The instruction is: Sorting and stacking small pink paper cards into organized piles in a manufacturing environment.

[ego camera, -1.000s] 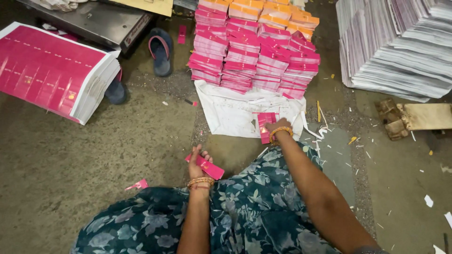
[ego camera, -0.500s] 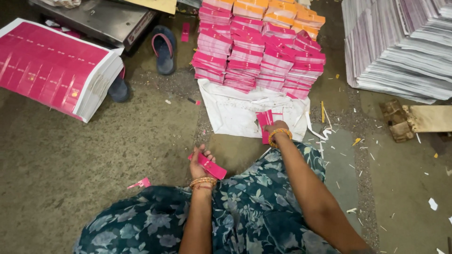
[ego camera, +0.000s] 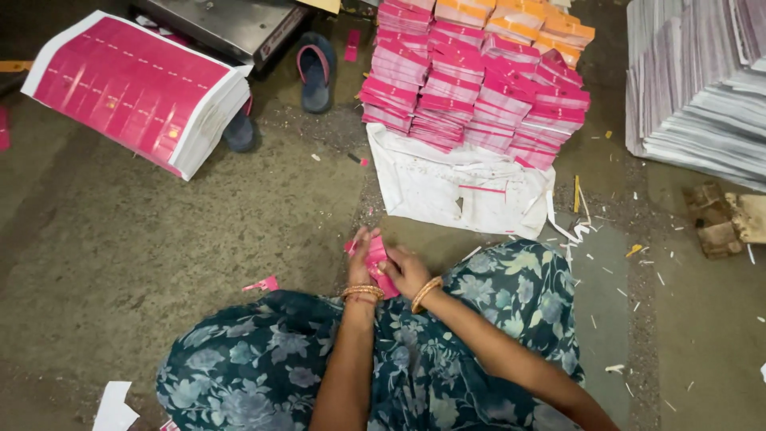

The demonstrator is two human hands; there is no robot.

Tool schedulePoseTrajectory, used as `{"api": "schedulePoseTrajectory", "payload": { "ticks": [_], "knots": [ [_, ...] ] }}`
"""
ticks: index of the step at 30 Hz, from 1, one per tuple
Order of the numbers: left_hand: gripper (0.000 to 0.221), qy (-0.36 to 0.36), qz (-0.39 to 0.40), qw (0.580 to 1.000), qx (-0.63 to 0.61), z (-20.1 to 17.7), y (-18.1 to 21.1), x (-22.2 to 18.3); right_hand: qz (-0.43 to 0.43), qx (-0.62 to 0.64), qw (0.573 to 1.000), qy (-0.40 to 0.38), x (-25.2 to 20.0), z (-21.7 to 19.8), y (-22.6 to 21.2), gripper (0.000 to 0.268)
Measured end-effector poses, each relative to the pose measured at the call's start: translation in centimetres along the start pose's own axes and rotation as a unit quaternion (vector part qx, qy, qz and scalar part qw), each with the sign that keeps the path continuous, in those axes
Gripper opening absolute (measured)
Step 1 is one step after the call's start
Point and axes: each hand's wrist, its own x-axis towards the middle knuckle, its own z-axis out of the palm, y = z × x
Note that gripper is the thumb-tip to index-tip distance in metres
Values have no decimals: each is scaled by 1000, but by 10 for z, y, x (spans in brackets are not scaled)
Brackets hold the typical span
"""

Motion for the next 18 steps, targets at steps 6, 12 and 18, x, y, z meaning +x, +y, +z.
{"api": "schedulePoseTrajectory", "payload": {
  "ticks": [6,12,18],
  "knots": [
    [61,22,-44,999,3,24,17,-17,135,65,987,-59,-11,6,39,45],
    [91,-60,-20,997,36,31,27,-25,79,154,978,-119,-6,-13,21,40],
    [97,-36,-20,999,-24,-10,-5,16,131,218,956,-147,22,-47,-14,32]
  ]
}}
